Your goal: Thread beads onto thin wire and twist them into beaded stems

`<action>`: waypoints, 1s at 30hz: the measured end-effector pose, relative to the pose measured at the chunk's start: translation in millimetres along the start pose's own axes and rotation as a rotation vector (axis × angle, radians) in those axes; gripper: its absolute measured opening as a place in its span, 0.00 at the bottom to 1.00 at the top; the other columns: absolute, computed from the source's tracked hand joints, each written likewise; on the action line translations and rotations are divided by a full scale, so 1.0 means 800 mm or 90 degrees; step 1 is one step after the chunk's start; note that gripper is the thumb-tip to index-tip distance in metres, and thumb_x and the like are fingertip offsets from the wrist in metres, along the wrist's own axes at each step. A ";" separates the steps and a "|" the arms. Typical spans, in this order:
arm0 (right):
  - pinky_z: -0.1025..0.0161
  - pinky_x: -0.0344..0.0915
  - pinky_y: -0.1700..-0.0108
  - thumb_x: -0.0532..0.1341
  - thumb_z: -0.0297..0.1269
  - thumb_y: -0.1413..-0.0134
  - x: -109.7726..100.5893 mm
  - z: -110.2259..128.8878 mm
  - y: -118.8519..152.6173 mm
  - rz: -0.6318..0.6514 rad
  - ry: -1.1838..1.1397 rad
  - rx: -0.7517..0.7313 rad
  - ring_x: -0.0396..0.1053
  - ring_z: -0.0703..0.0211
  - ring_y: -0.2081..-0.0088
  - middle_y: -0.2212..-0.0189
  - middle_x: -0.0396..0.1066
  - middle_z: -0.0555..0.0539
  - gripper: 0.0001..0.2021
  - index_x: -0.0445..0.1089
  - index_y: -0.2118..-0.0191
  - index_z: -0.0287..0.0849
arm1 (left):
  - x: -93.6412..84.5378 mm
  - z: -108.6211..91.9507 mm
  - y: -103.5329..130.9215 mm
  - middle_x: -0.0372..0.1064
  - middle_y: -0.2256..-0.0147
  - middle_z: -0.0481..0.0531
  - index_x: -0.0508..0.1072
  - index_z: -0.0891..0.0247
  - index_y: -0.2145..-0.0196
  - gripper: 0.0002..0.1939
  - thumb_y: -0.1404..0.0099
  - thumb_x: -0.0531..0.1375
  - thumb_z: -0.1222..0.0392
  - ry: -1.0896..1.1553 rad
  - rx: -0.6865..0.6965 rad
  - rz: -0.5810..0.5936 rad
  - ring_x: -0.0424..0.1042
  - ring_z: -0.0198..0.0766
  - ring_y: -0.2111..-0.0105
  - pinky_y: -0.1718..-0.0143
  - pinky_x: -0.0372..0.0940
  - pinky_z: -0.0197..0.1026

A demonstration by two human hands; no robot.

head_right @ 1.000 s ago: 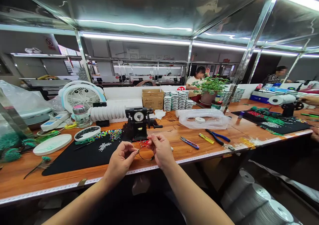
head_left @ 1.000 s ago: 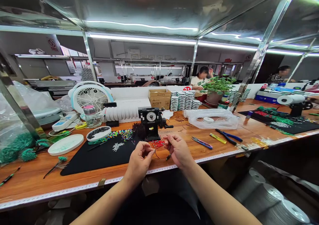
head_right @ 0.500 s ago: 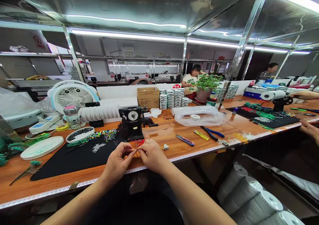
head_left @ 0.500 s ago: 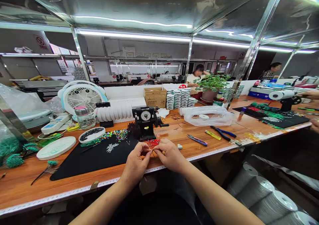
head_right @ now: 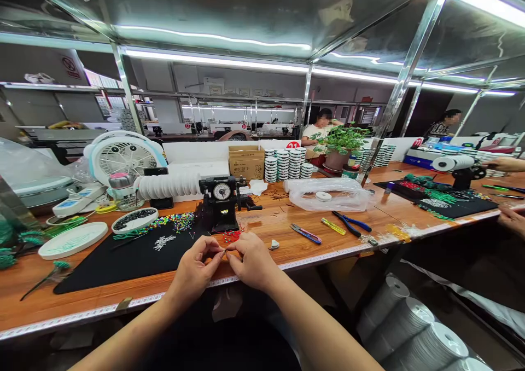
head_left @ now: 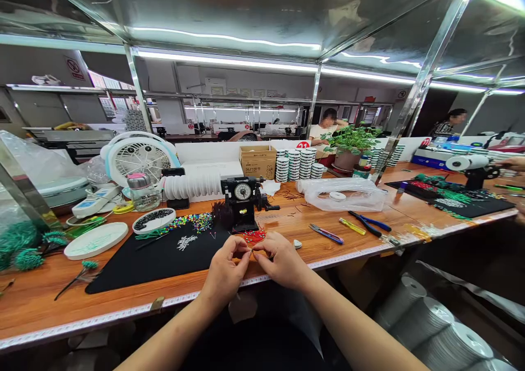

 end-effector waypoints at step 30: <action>0.64 0.57 0.65 0.58 0.27 0.46 0.007 0.002 -0.001 -0.002 -0.038 0.074 0.62 0.60 0.68 0.74 0.66 0.49 0.07 0.67 0.74 0.40 | -0.004 -0.004 0.007 0.69 0.68 0.55 0.73 0.60 0.66 0.12 0.39 0.50 0.68 -0.205 0.081 0.115 0.66 0.45 0.66 0.61 0.60 0.46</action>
Point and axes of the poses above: each hand's wrist, its own y-axis away from the middle knuckle, its own x-axis out of the palm, z = x × y, the point moved 2 cm from there along -y, towards the middle knuckle
